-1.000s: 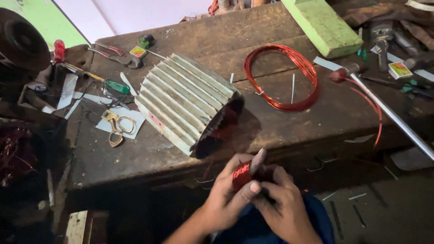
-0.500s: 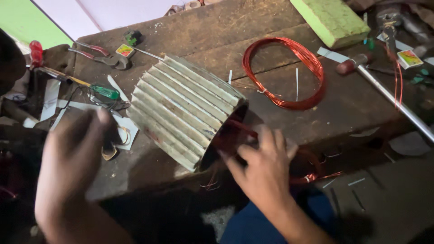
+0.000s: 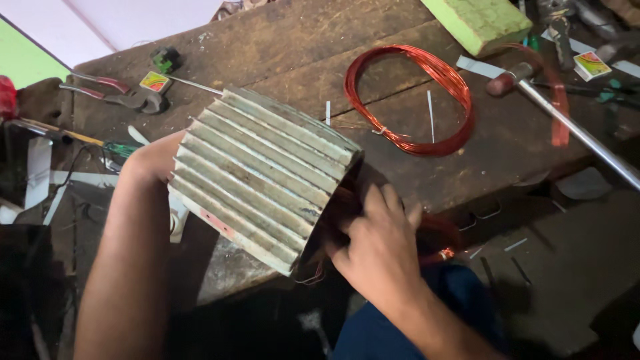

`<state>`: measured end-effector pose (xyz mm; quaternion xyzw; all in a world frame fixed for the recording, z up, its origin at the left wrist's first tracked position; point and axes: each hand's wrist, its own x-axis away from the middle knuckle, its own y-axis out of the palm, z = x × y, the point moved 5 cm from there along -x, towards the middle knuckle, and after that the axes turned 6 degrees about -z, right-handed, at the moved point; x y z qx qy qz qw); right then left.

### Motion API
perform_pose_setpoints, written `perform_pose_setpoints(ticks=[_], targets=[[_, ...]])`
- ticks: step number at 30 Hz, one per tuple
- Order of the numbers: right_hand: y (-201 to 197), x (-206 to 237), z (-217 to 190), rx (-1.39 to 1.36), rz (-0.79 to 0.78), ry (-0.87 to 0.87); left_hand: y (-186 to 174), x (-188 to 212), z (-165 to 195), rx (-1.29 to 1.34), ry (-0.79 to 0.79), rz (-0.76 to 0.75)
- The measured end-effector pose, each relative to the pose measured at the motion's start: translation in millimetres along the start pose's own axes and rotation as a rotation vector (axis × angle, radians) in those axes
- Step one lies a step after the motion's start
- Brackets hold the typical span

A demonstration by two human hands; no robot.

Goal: The person winds copper wire around a motor stator, inserts white insulating material between layers, and uses a hammer to compact the windings. The person repeats this process across multiple slots in the stator.

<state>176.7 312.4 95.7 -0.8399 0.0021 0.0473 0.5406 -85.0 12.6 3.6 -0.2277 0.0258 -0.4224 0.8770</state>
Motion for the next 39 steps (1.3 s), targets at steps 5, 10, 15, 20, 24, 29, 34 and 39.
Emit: perform_pose_setpoints(ticks=[5,10,15,20,24,29,34,39], targets=[[-12.0,-4.3,-12.2,0.057,0.114,-0.125,-8.8,-0.2,-65.5,0.215,-0.048,0.038],[-11.8,-1.4,-23.7,0.112,0.01,-0.102,-11.3,-9.3,-83.5,0.205,-0.044,0.0],[-4.5,-7.8,-21.4,0.146,-0.099,-0.173,-3.6,-10.6,-81.0,0.199,-0.035,-0.016],[0.9,-15.1,-15.9,0.228,0.027,-0.315,1.1,-9.0,-75.9,0.185,-0.028,-0.028],[-5.3,-11.7,-23.4,0.082,0.225,-0.343,1.5,-9.2,-75.2,0.174,-0.028,-0.034],[-12.2,0.8,-24.7,0.119,0.224,-0.294,0.4,-7.2,-75.3,0.167,-0.037,-0.038],[4.5,12.7,-12.3,0.15,0.092,-0.128,-2.7,-6.1,-72.6,0.15,-0.042,-0.042],[8.8,4.2,-23.7,0.236,0.172,-0.216,-6.6,-5.5,-66.2,0.125,-0.027,-0.039]])
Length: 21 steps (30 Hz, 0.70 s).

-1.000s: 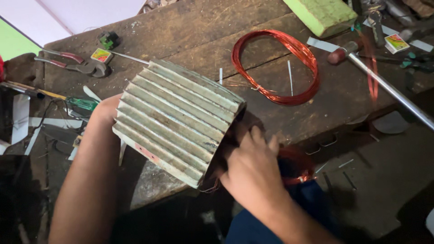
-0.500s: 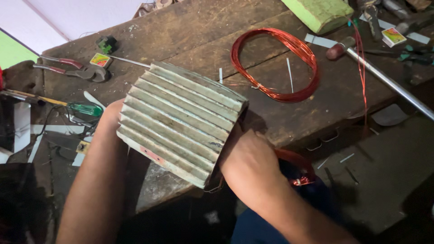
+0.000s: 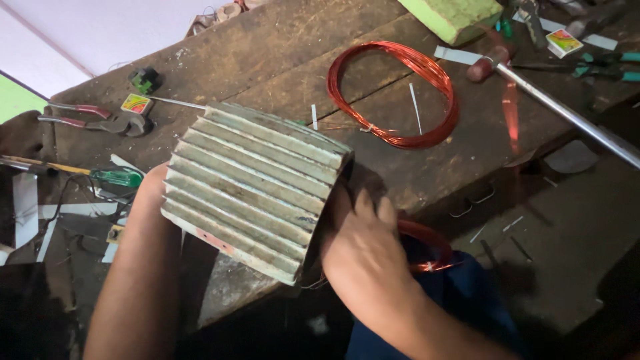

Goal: The person winds copper wire around a motor stator, inserts white insulating material between layers, and uses a hammer to compact the windings. The person repeats this process across multiple slots in the stator.

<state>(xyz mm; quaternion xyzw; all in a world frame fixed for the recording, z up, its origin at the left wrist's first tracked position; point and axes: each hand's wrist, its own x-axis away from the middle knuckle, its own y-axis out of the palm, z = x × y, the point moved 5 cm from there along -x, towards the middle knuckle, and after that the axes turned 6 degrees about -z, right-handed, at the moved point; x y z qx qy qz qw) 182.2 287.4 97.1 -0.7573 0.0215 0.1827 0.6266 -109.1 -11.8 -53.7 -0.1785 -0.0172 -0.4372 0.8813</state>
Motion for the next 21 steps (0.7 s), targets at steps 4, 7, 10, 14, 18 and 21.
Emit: perform_pose_setpoints(ticks=[4,7,10,14,18,21], targets=[[-10.8,-12.1,-6.4,-0.022,-0.046,-0.018,-1.4,2.3,6.5,-0.012,0.013,0.001],[-24.9,-5.9,-9.4,-0.029,0.01,-0.044,-1.3,4.1,9.9,-0.019,0.018,-0.008],[-22.4,6.2,-6.4,-0.044,-0.085,0.046,-1.9,5.5,11.1,-0.014,0.018,-0.014],[-16.8,13.1,-1.1,-0.204,-0.023,0.158,-2.7,6.1,9.4,-0.009,0.015,-0.023],[-9.0,9.6,-0.1,-0.269,-0.064,0.167,-3.3,5.1,7.2,0.001,0.015,-0.031],[-13.0,4.3,0.7,-0.181,0.04,0.114,-3.6,5.4,6.0,0.007,0.012,-0.032]])
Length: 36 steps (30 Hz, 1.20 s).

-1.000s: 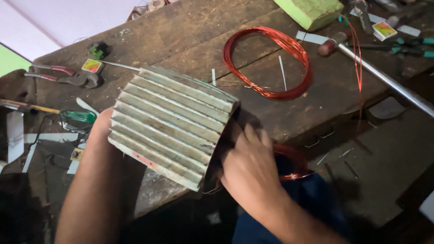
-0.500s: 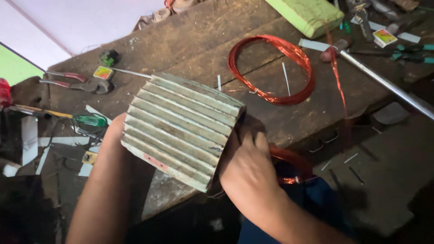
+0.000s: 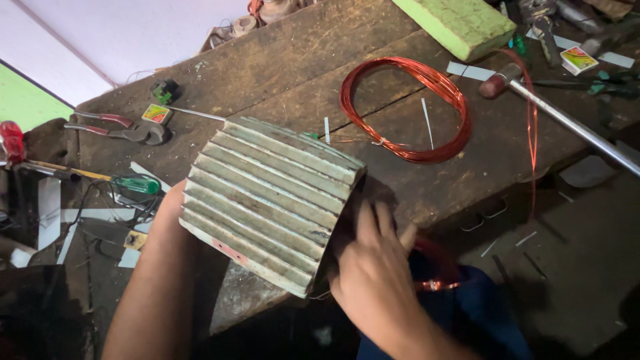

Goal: The person winds copper wire around a motor stator, inserts white insulating material between layers, and uses a hammer to compact the windings. The person repeats this process across multiple slots in the stator.

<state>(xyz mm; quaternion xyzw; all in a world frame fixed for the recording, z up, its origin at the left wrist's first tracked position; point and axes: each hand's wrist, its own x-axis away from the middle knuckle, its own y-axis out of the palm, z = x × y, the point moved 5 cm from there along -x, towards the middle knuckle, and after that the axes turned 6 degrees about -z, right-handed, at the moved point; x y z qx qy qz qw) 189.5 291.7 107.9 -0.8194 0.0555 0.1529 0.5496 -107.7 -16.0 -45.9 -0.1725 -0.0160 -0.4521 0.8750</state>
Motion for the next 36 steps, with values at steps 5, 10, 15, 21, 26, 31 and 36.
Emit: perform_pose_setpoints(ticks=[5,10,15,21,26,31,36], targets=[[6.2,-6.2,4.3,-0.018,-0.088,-0.026,0.0,2.7,-2.1,0.008,-0.002,-0.002],[3.2,1.3,1.3,0.056,-0.017,-0.04,0.1,3.4,-5.5,0.016,-0.001,-0.002],[-16.0,14.7,13.0,0.022,0.187,0.066,0.0,2.9,-7.9,0.029,0.001,-0.003],[-3.5,2.1,27.3,-0.001,-0.07,0.189,-2.6,3.4,-13.3,0.041,0.003,-0.004],[-4.3,-0.6,16.6,0.042,-0.022,0.107,-8.7,4.8,-27.9,0.072,0.01,0.003],[-18.9,3.8,15.5,-0.047,0.108,0.073,-7.9,13.4,-48.1,0.309,-0.025,0.063],[-6.2,-6.2,16.6,0.045,-0.188,0.227,-4.2,13.7,-40.1,0.14,0.051,0.057]])
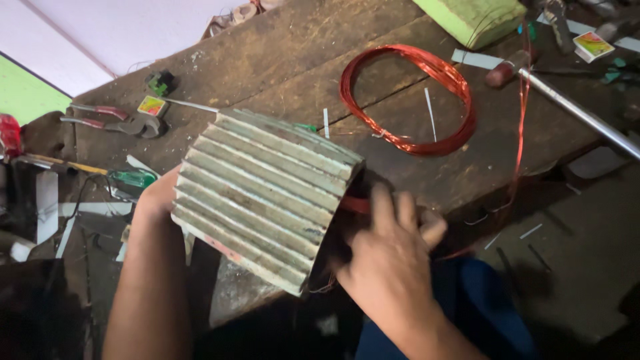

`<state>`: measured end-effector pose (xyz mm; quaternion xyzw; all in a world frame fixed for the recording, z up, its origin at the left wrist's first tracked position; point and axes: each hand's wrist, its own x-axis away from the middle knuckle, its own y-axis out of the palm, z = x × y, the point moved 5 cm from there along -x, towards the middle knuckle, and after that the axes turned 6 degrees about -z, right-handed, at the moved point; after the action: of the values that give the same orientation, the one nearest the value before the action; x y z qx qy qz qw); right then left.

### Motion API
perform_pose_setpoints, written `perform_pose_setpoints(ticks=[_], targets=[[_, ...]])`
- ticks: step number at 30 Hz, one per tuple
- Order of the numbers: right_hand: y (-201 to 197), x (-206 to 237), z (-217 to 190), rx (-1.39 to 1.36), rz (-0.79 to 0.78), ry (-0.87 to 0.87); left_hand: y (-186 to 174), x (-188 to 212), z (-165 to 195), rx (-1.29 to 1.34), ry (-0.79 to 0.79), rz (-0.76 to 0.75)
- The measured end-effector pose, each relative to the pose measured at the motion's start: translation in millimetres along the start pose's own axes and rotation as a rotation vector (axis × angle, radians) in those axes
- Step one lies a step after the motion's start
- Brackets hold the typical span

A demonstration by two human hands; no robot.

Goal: The person winds copper wire around a motor stator, inserts white insulating material between layers, and uses a hammer to compact the windings. The person repeats this process across multiple slots in the stator.

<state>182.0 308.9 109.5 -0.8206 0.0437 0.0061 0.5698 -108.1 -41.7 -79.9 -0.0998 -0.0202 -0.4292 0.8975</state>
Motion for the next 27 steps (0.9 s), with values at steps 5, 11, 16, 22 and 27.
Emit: perform_pose_setpoints(ticks=[5,11,16,22,27], targets=[[-3.1,6.1,-4.6,-0.006,0.112,-0.075,5.2,-0.7,7.7,-0.007,-0.001,0.023],[2.6,15.8,2.3,-0.083,0.281,-0.167,8.0,5.7,9.3,0.011,-0.009,0.031],[6.6,22.5,6.1,-0.062,0.25,-0.196,10.1,5.3,14.1,-0.016,-0.02,0.048],[8.9,37.0,5.1,0.01,0.423,-0.359,13.9,4.3,22.4,-0.033,-0.02,0.068],[19.5,46.4,8.2,0.004,0.553,-0.538,16.1,2.7,27.3,-0.042,-0.017,0.078]])
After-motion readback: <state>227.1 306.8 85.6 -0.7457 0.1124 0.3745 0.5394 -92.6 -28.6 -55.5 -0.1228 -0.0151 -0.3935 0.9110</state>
